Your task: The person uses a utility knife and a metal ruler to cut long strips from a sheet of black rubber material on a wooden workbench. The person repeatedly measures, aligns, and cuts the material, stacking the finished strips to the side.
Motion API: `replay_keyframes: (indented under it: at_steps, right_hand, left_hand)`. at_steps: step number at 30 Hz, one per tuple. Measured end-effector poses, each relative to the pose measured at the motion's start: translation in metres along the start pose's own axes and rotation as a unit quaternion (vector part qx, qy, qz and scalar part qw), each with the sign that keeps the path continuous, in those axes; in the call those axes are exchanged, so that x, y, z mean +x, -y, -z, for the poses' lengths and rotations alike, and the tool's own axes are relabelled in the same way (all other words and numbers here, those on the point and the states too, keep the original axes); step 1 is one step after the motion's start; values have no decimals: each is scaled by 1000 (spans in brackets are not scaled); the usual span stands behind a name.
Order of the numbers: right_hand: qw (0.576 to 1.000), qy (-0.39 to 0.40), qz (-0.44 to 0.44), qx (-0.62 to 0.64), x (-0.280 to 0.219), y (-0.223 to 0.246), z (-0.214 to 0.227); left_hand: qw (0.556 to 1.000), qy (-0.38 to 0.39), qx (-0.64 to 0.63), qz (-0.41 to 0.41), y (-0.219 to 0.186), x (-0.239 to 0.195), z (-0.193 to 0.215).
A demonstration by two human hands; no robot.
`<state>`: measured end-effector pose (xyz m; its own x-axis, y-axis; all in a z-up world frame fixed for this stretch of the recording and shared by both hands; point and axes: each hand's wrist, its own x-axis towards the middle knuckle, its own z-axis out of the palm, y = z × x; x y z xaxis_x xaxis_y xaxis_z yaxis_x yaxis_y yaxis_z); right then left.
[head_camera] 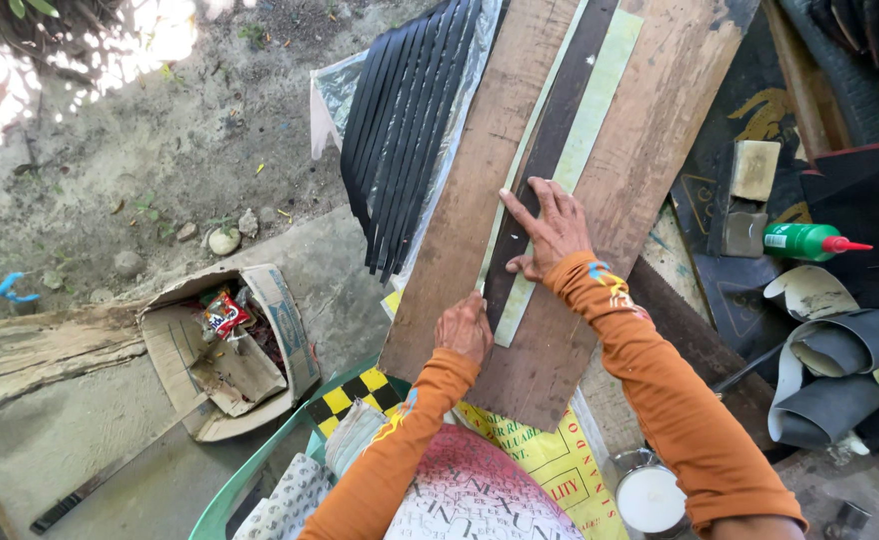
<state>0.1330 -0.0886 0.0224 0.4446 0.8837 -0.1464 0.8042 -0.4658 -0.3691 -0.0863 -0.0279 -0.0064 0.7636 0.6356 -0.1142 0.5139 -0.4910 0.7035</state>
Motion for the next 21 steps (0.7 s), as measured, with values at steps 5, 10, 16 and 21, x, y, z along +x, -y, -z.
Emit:
replay_keyframes:
  at_steps: [5, 10, 16, 21]
  right_hand:
    - [996, -24, -27, 82, 28, -29, -3]
    - [920, -124, -136, 345, 19, -36, 7]
    - [995, 31, 47, 77, -58, 40, -22]
    - [998, -5, 27, 54, -64, 52, -26]
  left_hand:
    - [1000, 9, 4, 15, -4, -3, 3]
    - [1000, 24, 5, 12, -5, 0, 6]
    - [999, 35, 4, 22, -4, 0, 5]
    - [999, 40, 16, 26, -2, 0, 3]
